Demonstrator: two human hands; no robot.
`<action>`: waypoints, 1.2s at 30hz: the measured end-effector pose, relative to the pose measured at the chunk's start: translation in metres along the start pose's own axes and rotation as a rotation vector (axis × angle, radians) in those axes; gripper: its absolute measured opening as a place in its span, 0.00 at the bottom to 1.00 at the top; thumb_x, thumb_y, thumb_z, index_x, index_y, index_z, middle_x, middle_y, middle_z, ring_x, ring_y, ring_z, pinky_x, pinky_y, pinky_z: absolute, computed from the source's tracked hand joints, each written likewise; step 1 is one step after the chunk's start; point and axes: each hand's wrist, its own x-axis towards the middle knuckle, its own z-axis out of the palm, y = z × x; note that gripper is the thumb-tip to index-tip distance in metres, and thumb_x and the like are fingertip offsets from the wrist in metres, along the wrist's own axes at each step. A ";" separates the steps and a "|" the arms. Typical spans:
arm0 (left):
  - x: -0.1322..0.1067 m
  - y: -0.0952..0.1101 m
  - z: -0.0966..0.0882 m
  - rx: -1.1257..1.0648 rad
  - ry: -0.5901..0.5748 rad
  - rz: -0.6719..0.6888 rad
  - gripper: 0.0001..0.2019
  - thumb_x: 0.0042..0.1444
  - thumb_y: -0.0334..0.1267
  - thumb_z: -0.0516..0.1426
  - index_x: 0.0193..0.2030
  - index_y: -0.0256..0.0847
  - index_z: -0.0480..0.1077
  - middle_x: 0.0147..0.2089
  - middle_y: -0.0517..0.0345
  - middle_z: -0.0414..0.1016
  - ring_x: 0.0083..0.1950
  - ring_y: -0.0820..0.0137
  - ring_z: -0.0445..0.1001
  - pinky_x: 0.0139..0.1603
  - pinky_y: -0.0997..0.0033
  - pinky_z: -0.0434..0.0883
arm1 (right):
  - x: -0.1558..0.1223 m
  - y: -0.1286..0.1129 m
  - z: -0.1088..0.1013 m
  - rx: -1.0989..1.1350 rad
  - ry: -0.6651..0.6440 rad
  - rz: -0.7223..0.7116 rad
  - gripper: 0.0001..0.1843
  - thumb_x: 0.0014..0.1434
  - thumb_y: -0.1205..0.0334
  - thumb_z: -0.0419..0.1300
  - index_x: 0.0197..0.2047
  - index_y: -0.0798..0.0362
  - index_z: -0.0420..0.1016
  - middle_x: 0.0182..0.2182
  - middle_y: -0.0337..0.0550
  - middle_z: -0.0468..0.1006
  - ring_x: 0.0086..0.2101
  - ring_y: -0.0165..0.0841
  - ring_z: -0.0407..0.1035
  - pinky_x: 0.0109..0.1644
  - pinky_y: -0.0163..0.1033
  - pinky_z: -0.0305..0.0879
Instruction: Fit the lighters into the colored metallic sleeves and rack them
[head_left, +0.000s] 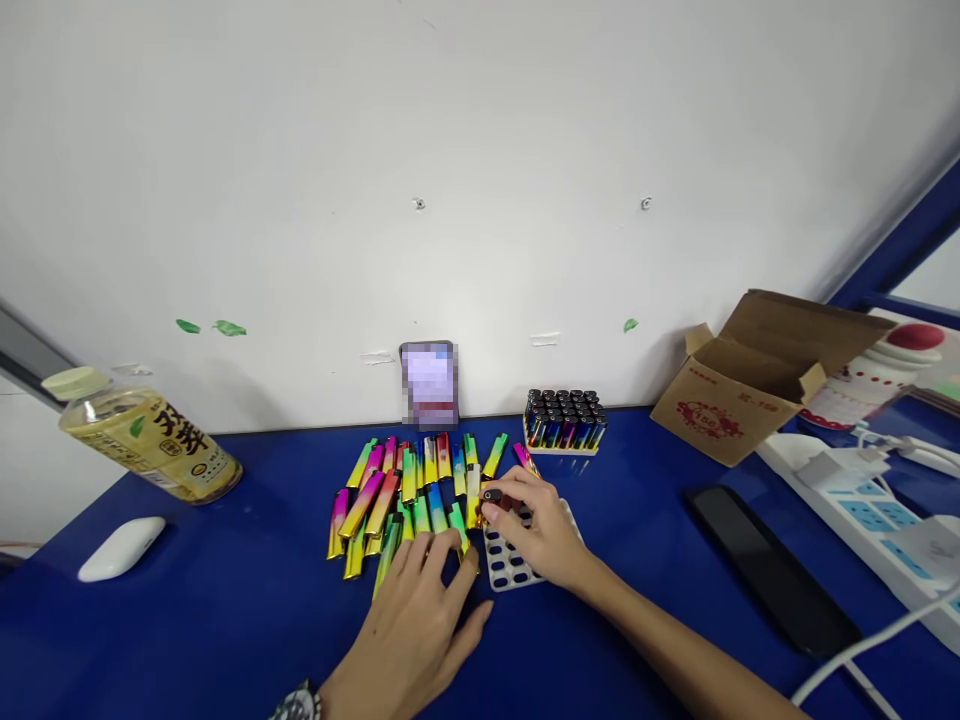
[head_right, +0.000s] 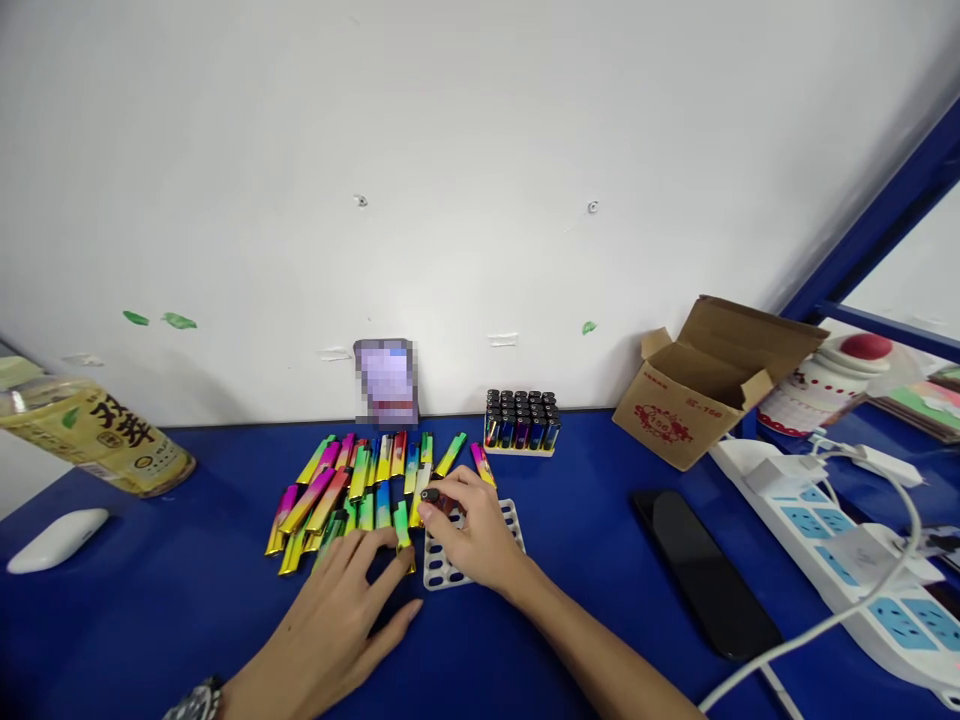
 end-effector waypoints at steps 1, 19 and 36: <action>-0.002 0.003 0.002 0.002 -0.025 -0.004 0.09 0.60 0.41 0.52 0.45 0.43 0.68 0.41 0.49 0.71 0.39 0.60 0.71 0.39 0.60 0.70 | 0.000 -0.001 0.000 0.010 0.001 0.012 0.11 0.60 0.59 0.57 0.37 0.55 0.79 0.30 0.44 0.72 0.31 0.33 0.67 0.34 0.37 0.62; -0.003 -0.011 0.000 -0.147 0.304 -0.278 0.08 0.60 0.34 0.45 0.31 0.46 0.60 0.17 0.68 0.62 0.13 0.75 0.62 0.16 0.75 0.58 | 0.003 -0.002 0.000 0.025 0.035 0.024 0.15 0.63 0.63 0.49 0.33 0.53 0.76 0.27 0.41 0.73 0.30 0.33 0.67 0.37 0.38 0.61; 0.015 0.021 0.004 -0.851 0.195 -0.355 0.11 0.66 0.45 0.44 0.43 0.44 0.63 0.32 0.57 0.73 0.30 0.70 0.72 0.33 0.68 0.71 | 0.000 -0.025 0.007 0.438 0.266 -0.013 0.14 0.64 0.51 0.51 0.37 0.51 0.70 0.35 0.43 0.73 0.36 0.34 0.69 0.44 0.41 0.65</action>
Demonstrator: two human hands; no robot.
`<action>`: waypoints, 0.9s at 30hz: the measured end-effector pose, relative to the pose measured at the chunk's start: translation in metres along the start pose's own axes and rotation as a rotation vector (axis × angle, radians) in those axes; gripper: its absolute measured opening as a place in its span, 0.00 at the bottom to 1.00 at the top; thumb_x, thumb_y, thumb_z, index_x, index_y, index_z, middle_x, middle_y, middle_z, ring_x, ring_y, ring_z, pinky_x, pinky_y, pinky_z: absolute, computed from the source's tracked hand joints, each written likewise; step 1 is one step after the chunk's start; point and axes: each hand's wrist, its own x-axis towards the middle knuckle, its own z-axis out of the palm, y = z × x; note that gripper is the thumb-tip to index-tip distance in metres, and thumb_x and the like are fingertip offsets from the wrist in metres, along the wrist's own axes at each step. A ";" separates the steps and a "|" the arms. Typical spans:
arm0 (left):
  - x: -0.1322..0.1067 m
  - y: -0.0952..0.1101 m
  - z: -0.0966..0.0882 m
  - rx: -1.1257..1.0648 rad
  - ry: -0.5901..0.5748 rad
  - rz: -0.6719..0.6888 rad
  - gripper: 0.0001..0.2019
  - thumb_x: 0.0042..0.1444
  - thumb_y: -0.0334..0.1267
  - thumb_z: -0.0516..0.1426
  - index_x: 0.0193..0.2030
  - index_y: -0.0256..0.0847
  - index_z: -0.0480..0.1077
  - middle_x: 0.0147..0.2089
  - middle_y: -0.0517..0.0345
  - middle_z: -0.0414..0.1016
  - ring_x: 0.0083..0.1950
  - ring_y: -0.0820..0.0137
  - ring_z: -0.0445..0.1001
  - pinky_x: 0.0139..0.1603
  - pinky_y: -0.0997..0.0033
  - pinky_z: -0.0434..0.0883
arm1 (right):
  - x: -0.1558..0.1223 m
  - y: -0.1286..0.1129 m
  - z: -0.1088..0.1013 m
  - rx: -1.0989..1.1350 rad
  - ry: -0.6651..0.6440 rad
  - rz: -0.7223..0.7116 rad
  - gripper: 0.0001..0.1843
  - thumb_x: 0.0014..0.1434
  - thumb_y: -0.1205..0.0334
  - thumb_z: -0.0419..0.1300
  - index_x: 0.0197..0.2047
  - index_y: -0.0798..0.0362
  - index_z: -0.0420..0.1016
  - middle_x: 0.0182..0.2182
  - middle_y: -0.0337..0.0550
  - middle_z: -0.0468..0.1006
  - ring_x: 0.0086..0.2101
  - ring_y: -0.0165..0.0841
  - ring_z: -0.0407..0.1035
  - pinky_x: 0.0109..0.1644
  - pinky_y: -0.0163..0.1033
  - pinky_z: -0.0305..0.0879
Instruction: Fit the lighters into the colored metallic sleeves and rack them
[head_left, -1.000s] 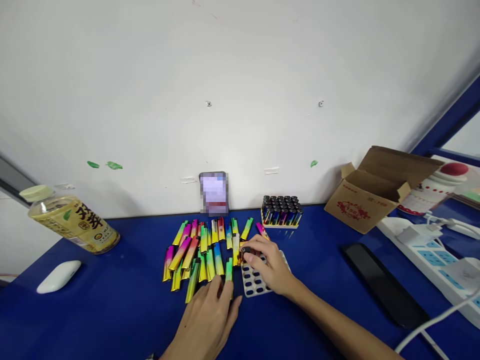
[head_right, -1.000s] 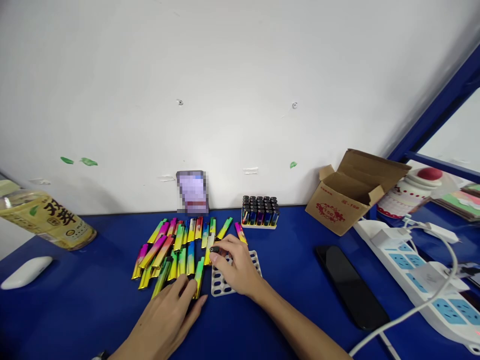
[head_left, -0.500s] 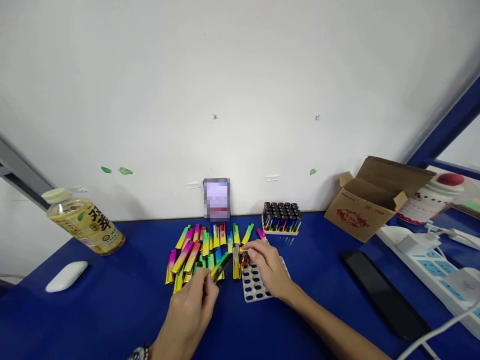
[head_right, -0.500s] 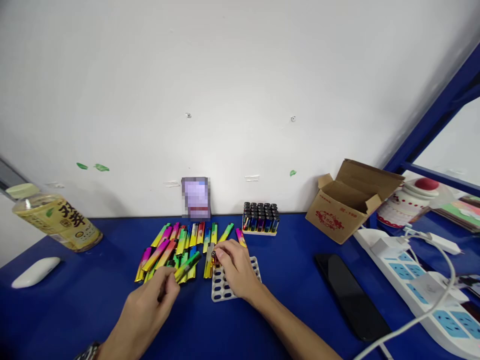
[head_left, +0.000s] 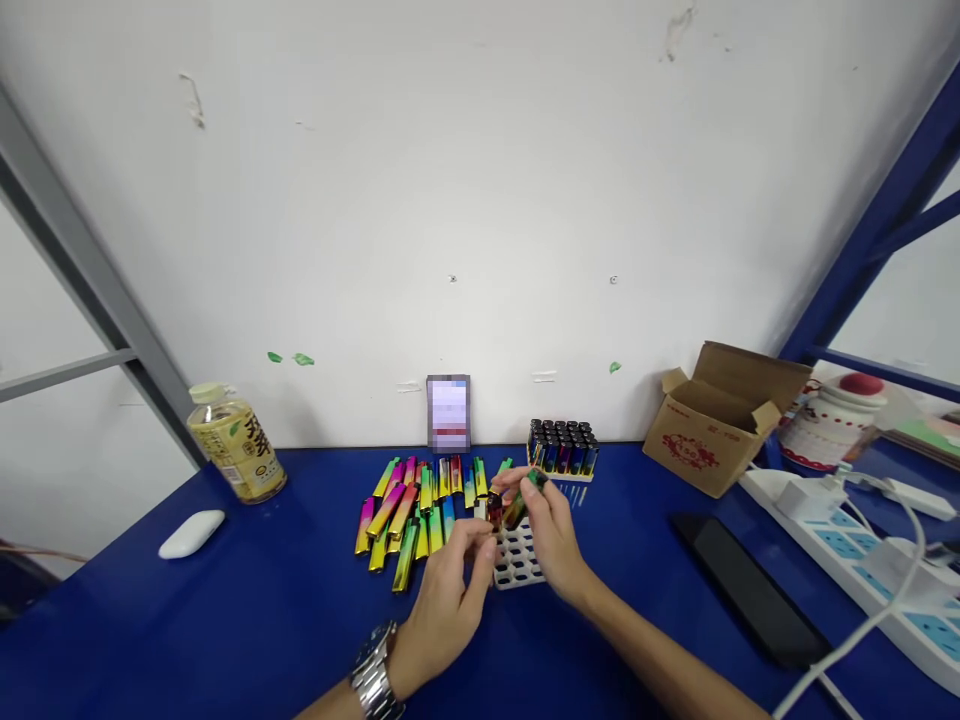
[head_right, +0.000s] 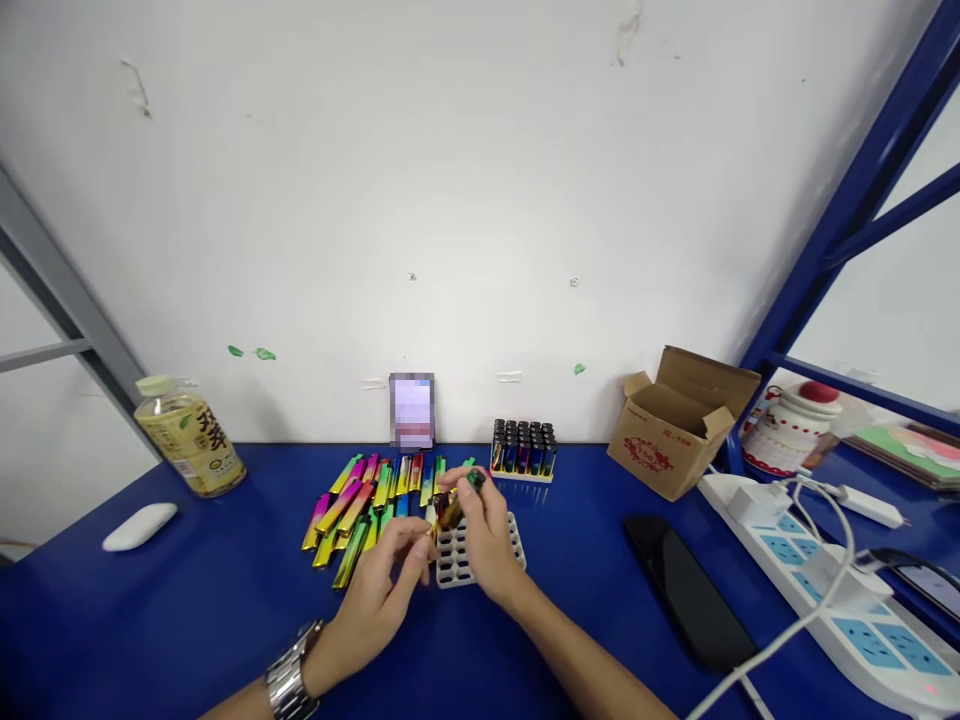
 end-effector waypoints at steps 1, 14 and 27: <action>-0.001 -0.002 -0.002 0.073 0.012 0.030 0.10 0.66 0.44 0.45 0.42 0.43 0.63 0.33 0.57 0.72 0.31 0.70 0.72 0.34 0.68 0.71 | 0.001 0.001 -0.002 0.105 0.046 0.034 0.13 0.62 0.51 0.52 0.35 0.51 0.69 0.29 0.40 0.72 0.30 0.31 0.68 0.38 0.38 0.66; -0.007 -0.010 -0.007 0.403 -0.138 0.179 0.08 0.64 0.40 0.46 0.40 0.41 0.64 0.35 0.56 0.70 0.34 0.69 0.71 0.36 0.69 0.69 | 0.000 0.002 -0.018 0.322 0.109 0.617 0.27 0.61 0.52 0.39 0.12 0.50 0.52 0.05 0.28 0.46 0.08 0.22 0.36 0.08 0.26 0.36; -0.008 -0.017 -0.003 0.572 -0.293 0.323 0.09 0.62 0.36 0.49 0.45 0.39 0.67 0.38 0.53 0.70 0.38 0.67 0.72 0.39 0.67 0.72 | 0.005 0.004 -0.016 0.287 0.142 0.631 0.25 0.60 0.56 0.39 0.13 0.50 0.52 0.05 0.29 0.47 0.08 0.21 0.36 0.08 0.26 0.35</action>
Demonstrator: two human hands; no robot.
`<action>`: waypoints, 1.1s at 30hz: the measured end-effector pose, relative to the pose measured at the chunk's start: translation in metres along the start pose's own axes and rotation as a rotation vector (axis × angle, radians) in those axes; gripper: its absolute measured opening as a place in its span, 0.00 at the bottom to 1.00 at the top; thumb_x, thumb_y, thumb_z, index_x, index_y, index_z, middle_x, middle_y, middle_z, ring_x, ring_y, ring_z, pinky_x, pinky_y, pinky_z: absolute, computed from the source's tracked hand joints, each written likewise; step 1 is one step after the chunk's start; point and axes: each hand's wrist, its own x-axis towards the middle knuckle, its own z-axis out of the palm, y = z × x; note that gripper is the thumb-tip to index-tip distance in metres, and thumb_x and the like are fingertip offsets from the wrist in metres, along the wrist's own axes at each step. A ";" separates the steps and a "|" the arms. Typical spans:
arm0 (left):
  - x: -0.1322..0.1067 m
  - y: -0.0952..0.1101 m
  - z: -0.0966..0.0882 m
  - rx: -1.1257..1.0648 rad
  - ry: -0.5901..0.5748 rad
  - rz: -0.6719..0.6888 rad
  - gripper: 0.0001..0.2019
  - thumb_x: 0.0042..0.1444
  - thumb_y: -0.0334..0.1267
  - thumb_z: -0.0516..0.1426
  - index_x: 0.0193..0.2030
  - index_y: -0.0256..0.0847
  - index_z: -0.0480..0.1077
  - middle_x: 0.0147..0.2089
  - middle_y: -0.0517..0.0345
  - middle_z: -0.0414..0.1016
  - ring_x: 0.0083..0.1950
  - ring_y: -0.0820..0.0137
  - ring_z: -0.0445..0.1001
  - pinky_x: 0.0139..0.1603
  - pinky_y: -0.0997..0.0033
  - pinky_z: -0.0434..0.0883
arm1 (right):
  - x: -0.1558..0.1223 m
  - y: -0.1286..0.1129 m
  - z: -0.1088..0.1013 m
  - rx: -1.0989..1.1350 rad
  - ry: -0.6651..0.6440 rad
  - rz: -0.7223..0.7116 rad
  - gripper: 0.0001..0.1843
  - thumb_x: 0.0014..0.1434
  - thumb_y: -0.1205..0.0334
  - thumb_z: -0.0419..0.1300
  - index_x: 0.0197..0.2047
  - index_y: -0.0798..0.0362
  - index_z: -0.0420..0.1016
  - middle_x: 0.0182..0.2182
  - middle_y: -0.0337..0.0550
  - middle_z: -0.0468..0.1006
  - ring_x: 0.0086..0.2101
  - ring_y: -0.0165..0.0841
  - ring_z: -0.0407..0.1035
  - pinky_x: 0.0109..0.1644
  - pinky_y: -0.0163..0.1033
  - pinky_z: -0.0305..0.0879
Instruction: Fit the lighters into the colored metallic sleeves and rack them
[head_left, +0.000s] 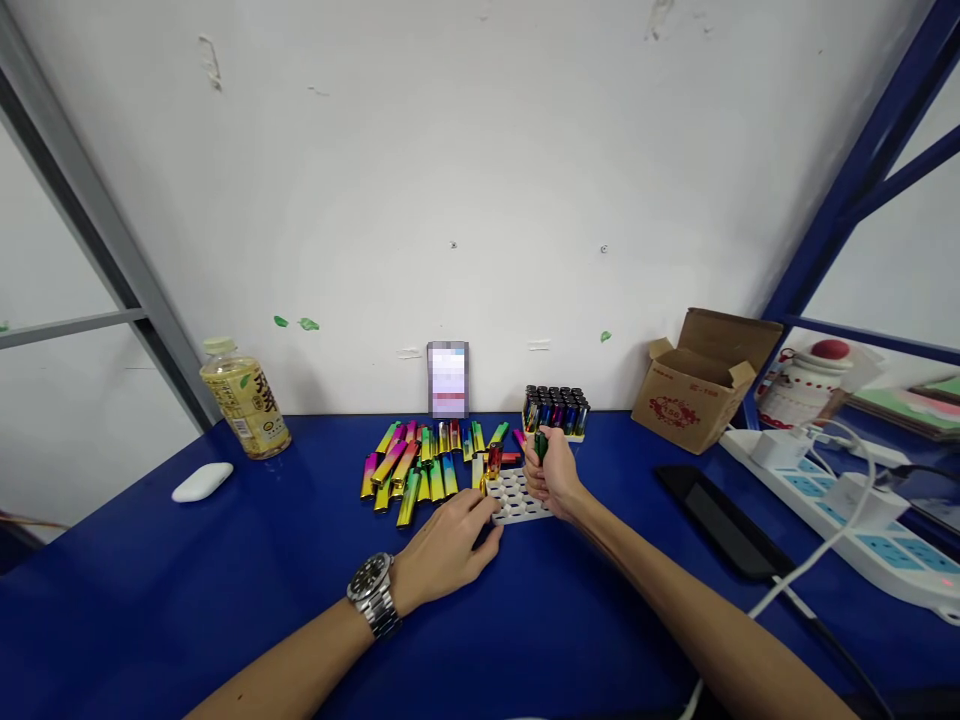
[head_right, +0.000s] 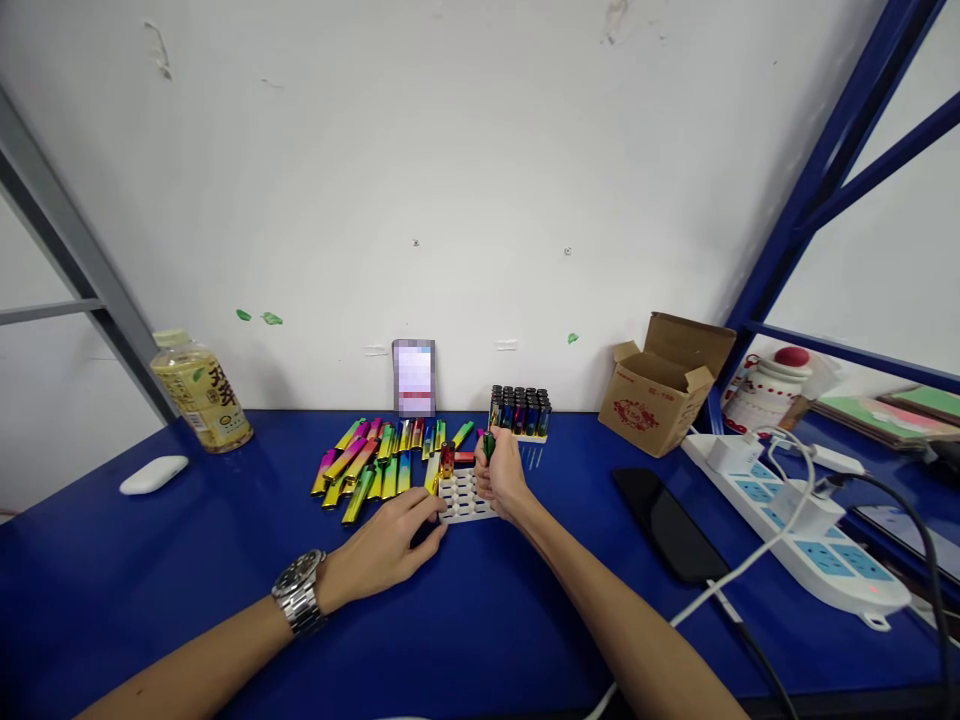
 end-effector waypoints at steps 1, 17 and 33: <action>0.000 0.000 0.001 0.005 0.003 0.008 0.09 0.62 0.35 0.48 0.45 0.39 0.67 0.38 0.53 0.70 0.38 0.67 0.72 0.39 0.67 0.72 | 0.001 0.000 -0.001 -0.002 0.002 -0.008 0.25 0.60 0.55 0.39 0.13 0.50 0.52 0.05 0.28 0.47 0.08 0.21 0.36 0.08 0.26 0.35; 0.001 -0.014 0.000 0.342 0.211 0.055 0.17 0.62 0.31 0.48 0.57 0.34 0.64 0.53 0.45 0.71 0.53 0.57 0.66 0.52 0.54 0.69 | 0.019 0.001 -0.024 -0.619 -0.079 -0.804 0.20 0.57 0.43 0.57 0.32 0.52 0.73 0.24 0.41 0.72 0.27 0.34 0.68 0.30 0.37 0.65; -0.004 -0.010 0.004 0.319 0.184 -0.183 0.04 0.59 0.35 0.51 0.39 0.40 0.64 0.34 0.54 0.71 0.39 0.60 0.68 0.38 0.61 0.69 | 0.004 0.007 -0.018 -1.078 -0.296 -0.888 0.15 0.62 0.64 0.52 0.22 0.51 0.65 0.19 0.41 0.71 0.21 0.32 0.64 0.28 0.35 0.57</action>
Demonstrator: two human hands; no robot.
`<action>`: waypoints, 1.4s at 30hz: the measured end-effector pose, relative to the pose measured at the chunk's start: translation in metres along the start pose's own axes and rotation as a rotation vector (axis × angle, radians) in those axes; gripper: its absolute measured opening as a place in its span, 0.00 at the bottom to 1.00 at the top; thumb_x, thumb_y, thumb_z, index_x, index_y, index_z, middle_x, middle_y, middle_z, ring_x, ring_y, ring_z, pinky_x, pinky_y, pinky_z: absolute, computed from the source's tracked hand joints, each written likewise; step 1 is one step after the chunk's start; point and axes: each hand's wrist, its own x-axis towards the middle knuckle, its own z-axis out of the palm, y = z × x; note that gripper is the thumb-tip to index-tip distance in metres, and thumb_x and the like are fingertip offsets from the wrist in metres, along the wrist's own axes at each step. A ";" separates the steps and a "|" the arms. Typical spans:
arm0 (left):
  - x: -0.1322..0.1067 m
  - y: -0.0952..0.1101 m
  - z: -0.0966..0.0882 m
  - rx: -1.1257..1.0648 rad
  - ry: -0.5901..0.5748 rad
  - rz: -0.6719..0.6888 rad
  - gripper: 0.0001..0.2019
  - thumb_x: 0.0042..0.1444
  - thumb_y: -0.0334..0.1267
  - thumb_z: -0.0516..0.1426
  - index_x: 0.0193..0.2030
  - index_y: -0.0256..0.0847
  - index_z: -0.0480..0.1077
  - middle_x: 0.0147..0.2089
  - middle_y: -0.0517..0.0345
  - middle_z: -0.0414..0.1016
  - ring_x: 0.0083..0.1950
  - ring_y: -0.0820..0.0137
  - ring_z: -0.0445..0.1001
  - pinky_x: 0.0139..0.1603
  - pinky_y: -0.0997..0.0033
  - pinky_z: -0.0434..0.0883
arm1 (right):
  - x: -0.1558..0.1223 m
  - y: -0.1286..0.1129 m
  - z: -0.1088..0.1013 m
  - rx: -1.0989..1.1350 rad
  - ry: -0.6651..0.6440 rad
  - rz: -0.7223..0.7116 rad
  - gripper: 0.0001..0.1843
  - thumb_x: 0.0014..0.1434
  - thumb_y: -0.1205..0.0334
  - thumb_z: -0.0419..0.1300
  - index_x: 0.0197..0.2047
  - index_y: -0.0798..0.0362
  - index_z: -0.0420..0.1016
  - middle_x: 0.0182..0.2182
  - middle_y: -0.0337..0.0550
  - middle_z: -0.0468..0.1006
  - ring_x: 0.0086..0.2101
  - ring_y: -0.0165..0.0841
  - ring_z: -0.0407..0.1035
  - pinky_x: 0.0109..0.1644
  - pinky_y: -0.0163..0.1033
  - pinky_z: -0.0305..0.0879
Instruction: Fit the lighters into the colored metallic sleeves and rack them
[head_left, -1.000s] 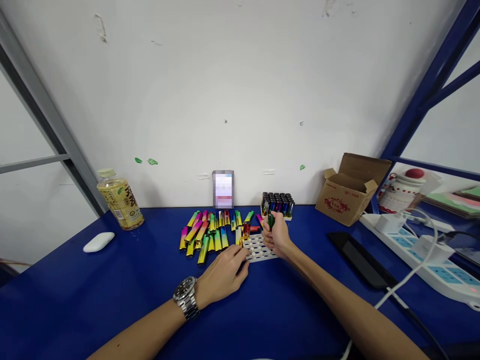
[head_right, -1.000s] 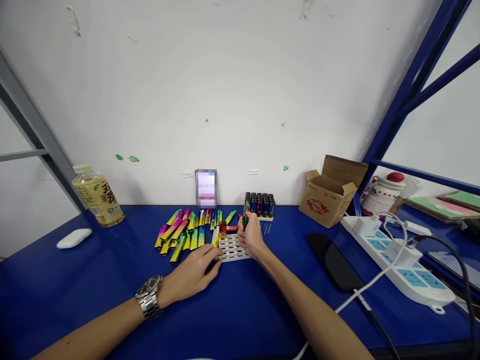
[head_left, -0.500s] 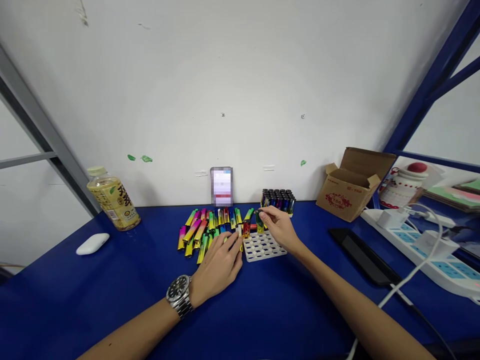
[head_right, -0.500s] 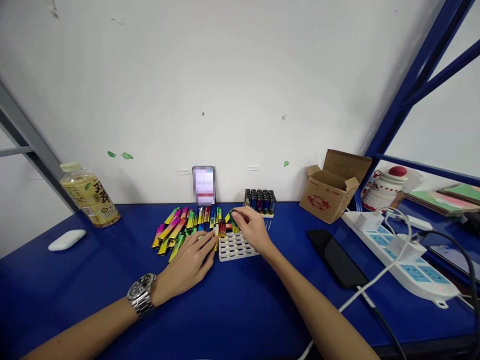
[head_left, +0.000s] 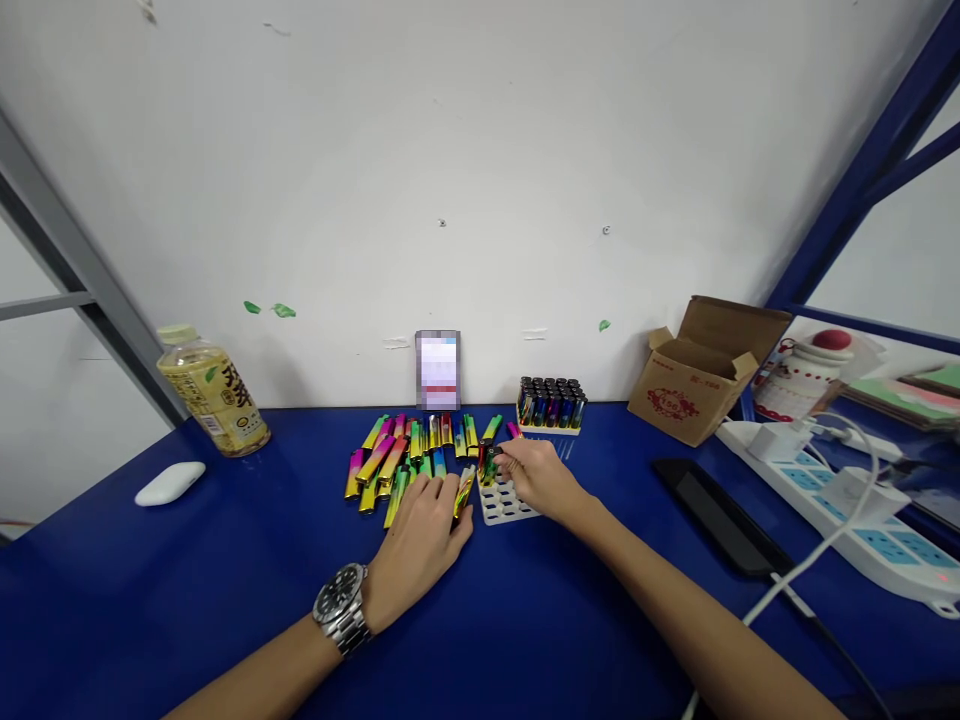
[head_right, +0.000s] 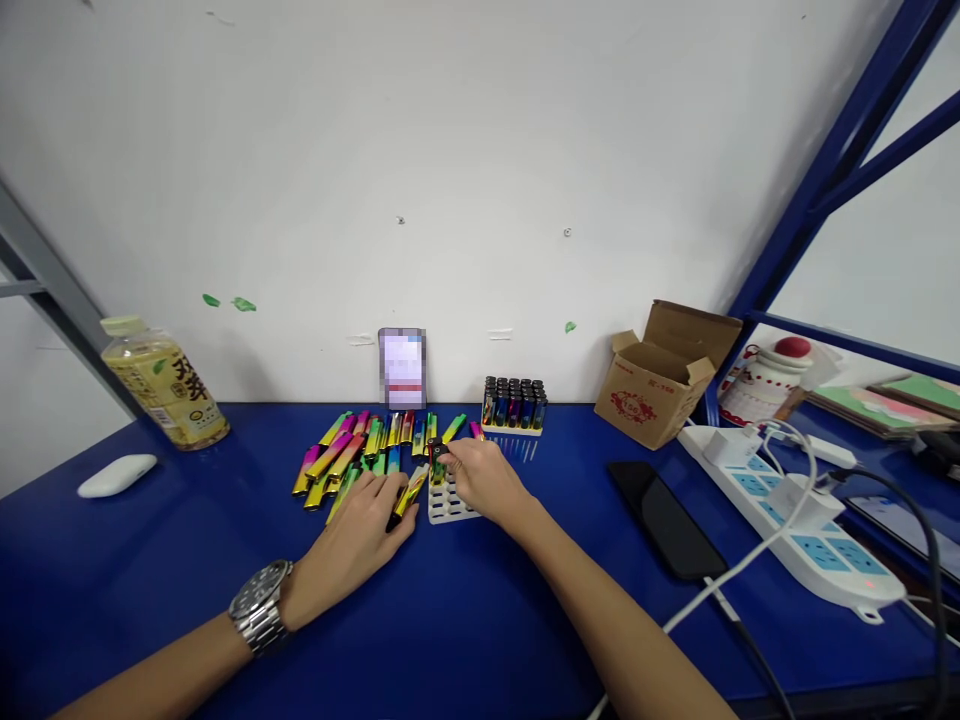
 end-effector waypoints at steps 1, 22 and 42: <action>0.000 0.000 0.000 -0.023 -0.011 -0.009 0.03 0.59 0.34 0.51 0.39 0.40 0.64 0.33 0.54 0.70 0.39 0.60 0.69 0.38 0.62 0.69 | 0.001 0.000 0.000 -0.055 -0.010 0.016 0.15 0.60 0.65 0.53 0.21 0.51 0.63 0.18 0.40 0.68 0.20 0.31 0.61 0.27 0.35 0.53; -0.008 0.004 -0.023 -0.528 0.125 0.152 0.06 0.64 0.29 0.47 0.41 0.42 0.63 0.35 0.57 0.70 0.37 0.71 0.69 0.38 0.71 0.70 | -0.013 -0.043 0.018 0.402 0.222 0.134 0.05 0.64 0.58 0.51 0.37 0.50 0.62 0.32 0.38 0.67 0.30 0.30 0.63 0.35 0.36 0.63; -0.004 -0.002 -0.014 -0.129 0.017 0.158 0.11 0.64 0.34 0.47 0.43 0.38 0.70 0.31 0.55 0.71 0.35 0.66 0.69 0.38 0.62 0.70 | 0.002 -0.012 0.003 1.081 0.301 0.941 0.27 0.59 0.54 0.39 0.09 0.50 0.48 0.06 0.30 0.43 0.09 0.22 0.35 0.12 0.28 0.34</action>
